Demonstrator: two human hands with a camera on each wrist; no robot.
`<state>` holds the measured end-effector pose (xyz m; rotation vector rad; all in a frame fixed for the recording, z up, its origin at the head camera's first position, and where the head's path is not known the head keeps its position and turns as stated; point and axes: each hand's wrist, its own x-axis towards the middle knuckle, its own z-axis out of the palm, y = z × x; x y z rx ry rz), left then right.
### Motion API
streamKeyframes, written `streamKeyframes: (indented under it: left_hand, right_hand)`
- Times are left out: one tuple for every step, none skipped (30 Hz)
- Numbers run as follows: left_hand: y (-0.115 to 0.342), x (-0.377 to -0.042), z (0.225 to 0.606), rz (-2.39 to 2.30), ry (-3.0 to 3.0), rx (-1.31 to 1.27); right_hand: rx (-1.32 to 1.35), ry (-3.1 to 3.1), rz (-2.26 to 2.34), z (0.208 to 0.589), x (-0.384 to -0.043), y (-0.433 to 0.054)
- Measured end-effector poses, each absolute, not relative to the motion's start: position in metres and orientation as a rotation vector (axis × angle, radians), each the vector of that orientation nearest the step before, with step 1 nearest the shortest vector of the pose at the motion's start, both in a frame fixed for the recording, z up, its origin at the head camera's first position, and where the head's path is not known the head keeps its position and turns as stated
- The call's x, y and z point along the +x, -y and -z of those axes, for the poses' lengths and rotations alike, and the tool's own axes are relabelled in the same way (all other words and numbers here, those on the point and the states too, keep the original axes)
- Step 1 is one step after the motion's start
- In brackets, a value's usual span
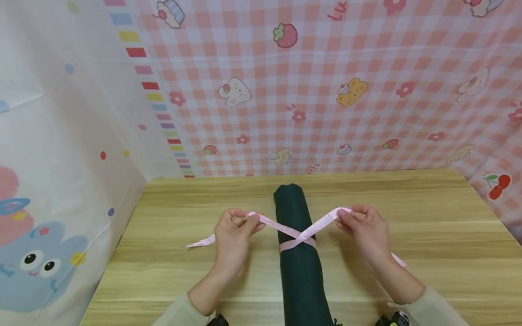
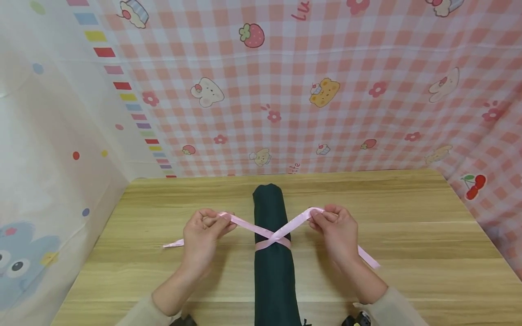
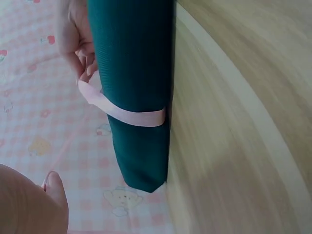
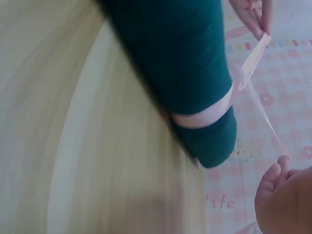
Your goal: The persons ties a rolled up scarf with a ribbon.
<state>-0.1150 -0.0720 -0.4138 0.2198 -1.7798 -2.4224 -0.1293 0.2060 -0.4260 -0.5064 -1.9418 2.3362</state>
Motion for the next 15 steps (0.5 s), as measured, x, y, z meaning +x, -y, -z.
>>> streamKeyframes:
  left_hand:
    - [0.071,-0.115,0.413,2.423,1.783,0.229]
    - [0.071,-0.115,0.413,2.421,1.790,0.238]
    - [0.070,-0.115,0.413,2.422,1.794,0.245]
    - [0.070,-0.115,0.412,2.417,1.804,0.249]
    - [0.069,-0.115,0.412,2.414,1.813,0.253]
    - [0.069,-0.115,0.411,2.415,1.818,0.262]
    - [0.069,-0.115,0.411,2.419,1.818,0.265]
    - [0.068,-0.115,0.410,2.426,1.812,0.266]
    - [0.068,-0.116,0.410,2.431,1.806,0.264]
    - [0.067,-0.116,0.409,2.434,1.802,0.258]
    - [0.067,-0.116,0.409,2.442,1.793,0.253]
    - [0.066,-0.116,0.408,2.448,1.782,0.249]
    - [0.066,-0.116,0.407,2.451,1.775,0.242]
    - [0.065,-0.116,0.407,2.453,1.770,0.237]
    - [0.065,-0.116,0.406,2.456,1.764,0.230]
  right_hand:
    - [-0.525,1.910,-2.357,0.426,-0.130,-0.204]
    - [-0.535,1.882,-2.380,0.425,-0.130,-0.203]
    - [-0.545,1.849,-2.407,0.425,-0.130,-0.202]
    - [-0.552,1.815,-2.436,0.425,-0.130,-0.201]
    - [-0.555,1.792,-2.458,0.424,-0.129,-0.201]
    - [-0.551,1.773,-2.479,0.424,-0.129,-0.201]
    - [-0.542,1.760,-2.498,0.424,-0.129,-0.200]
    - [-0.532,1.744,-2.519,0.424,-0.128,-0.200]
    - [-0.523,1.737,-2.533,0.424,-0.128,-0.200]
    - [-0.508,1.740,-2.540,0.424,-0.127,-0.199]
    - [-0.491,1.748,-2.544,0.423,-0.127,-0.198]
    - [-0.475,1.754,-2.547,0.423,-0.126,-0.197]
    - [-0.460,1.763,-2.542,0.423,-0.126,-0.196]
    - [-0.443,1.771,-2.538,0.422,-0.126,-0.195]
    - [-0.428,1.783,-2.531,0.421,-0.126,-0.193]
